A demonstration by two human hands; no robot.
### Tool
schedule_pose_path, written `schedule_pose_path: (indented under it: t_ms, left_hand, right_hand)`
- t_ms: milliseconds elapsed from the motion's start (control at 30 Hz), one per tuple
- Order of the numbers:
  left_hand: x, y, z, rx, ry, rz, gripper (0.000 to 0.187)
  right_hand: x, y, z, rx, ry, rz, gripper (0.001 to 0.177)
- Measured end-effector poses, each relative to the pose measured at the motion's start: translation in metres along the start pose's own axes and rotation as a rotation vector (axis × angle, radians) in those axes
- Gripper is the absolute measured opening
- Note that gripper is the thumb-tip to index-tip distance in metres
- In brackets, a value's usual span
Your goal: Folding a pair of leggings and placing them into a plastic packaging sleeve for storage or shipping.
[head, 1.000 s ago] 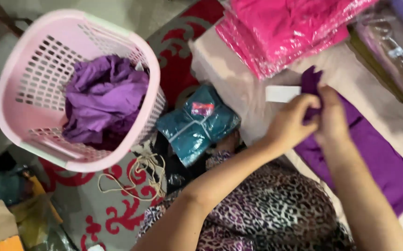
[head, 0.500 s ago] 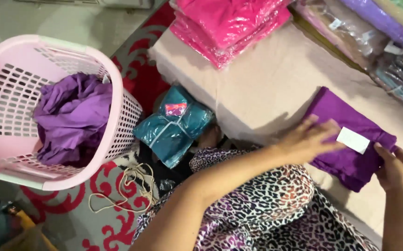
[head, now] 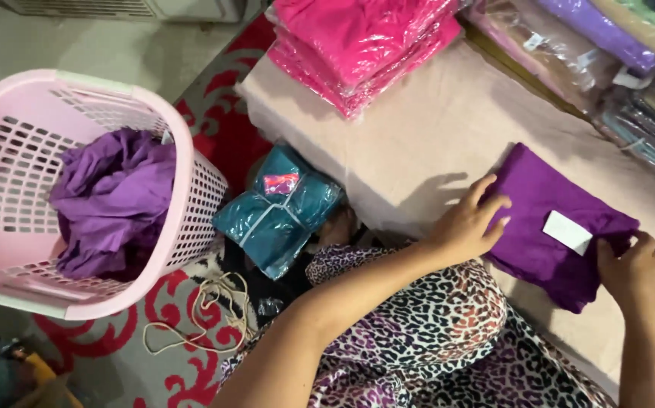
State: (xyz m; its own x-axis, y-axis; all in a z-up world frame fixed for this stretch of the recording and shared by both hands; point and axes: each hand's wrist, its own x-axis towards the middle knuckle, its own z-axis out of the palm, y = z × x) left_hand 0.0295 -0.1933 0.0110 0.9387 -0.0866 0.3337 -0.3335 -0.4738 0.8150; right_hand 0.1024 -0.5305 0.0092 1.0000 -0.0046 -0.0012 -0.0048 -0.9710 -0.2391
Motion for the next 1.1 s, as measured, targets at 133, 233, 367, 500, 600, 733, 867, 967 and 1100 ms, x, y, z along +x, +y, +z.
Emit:
schedule_pose_path:
  t_ms: [133, 233, 367, 500, 600, 733, 867, 967, 1100]
  left_hand:
    - [0.031, -0.007, 0.009, -0.104, 0.109, -0.108, 0.053]
    - [0.072, -0.022, 0.028, -0.046, -0.094, -0.285, 0.08]
    - [0.102, -0.04, 0.05, 0.051, -0.151, -0.307, 0.063]
    - [0.098, -0.014, 0.014, -0.303, -0.306, -0.589, 0.037]
    - [0.07, -0.007, -0.011, -0.906, -0.094, -0.693, 0.049]
    - [0.005, 0.001, -0.059, -1.613, 0.301, -0.602, 0.05]
    - [-0.051, -0.004, -0.071, -1.575, 0.454, -0.629, 0.048]
    - [-0.096, -0.04, -0.063, -1.634, 0.437, -0.861, 0.029]
    - [-0.112, -0.013, -0.119, -0.815, 0.287, -0.578, 0.012]
  right_hand:
    - [0.021, 0.019, 0.016, -0.476, -0.222, 0.145, 0.08]
    - [0.015, 0.023, 0.02, -0.195, -0.128, 0.159, 0.063]
    - [0.02, 0.001, 0.002, 0.216, -0.122, 0.197, 0.046]
    - [0.04, -0.035, -0.039, 0.228, 0.064, -0.115, 0.043]
    - [0.097, -0.081, -0.075, 0.464, -0.056, -0.338, 0.054]
    - [0.145, -0.206, -0.125, 0.208, -0.251, -0.526, 0.047]
    - [0.146, -0.339, -0.074, 0.091, -0.384, -0.504, 0.052]
    - [0.148, -0.354, -0.004, 0.159, 0.059, -1.088, 0.052]
    - [0.061, -0.368, 0.003, 0.147, -0.014, -0.799, 0.065]
